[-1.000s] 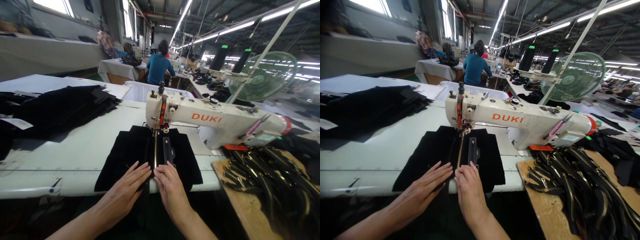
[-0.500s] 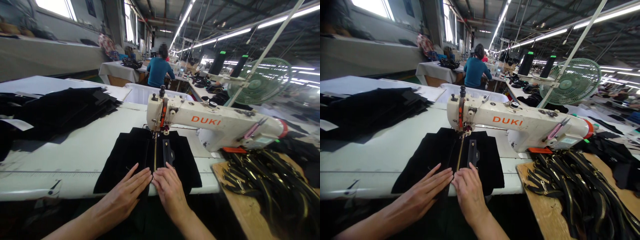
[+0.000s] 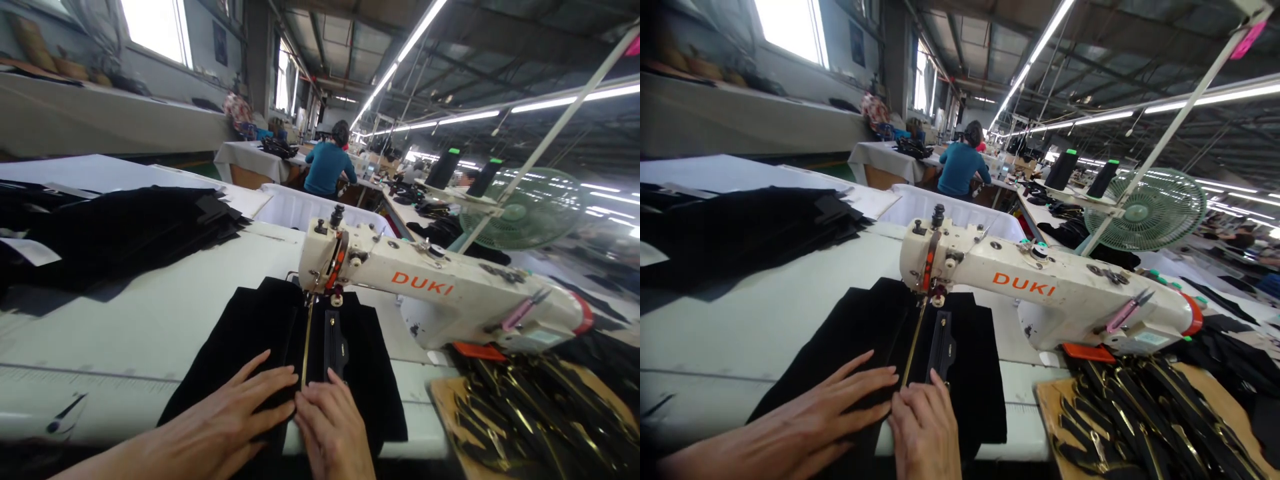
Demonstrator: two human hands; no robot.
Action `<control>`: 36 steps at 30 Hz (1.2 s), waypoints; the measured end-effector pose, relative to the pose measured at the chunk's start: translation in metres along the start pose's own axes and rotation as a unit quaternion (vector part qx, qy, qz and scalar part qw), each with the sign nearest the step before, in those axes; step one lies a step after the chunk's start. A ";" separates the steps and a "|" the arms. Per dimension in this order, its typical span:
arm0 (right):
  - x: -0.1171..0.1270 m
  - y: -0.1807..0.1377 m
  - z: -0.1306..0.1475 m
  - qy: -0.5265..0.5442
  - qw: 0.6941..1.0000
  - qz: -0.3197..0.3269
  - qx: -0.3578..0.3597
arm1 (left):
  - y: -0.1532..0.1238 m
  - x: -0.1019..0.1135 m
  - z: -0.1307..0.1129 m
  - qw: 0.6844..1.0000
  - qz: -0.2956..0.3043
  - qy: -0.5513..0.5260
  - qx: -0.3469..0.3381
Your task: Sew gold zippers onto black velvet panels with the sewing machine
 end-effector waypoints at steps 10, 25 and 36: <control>-0.041 0.005 -0.025 -0.042 0.990 -0.133 -0.002 | 0.005 -0.018 0.040 0.997 -0.043 -0.052 -0.041; -0.020 0.054 -0.048 -0.024 0.999 0.027 0.000 | 0.036 0.033 0.063 0.999 0.033 -0.026 -0.008; -0.031 0.075 -0.071 -0.014 0.996 0.076 -0.051 | 0.053 0.030 0.097 0.999 0.000 -0.035 -0.029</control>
Point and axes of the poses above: each hand's wrist, its own y-axis towards the middle knuckle, its own x-axis out of the back of the hand, z = x × y, the point moved 1 cm from there along y, towards the middle knuckle, and after that the axes turned 4 degrees about z, right-handed, at the moved point
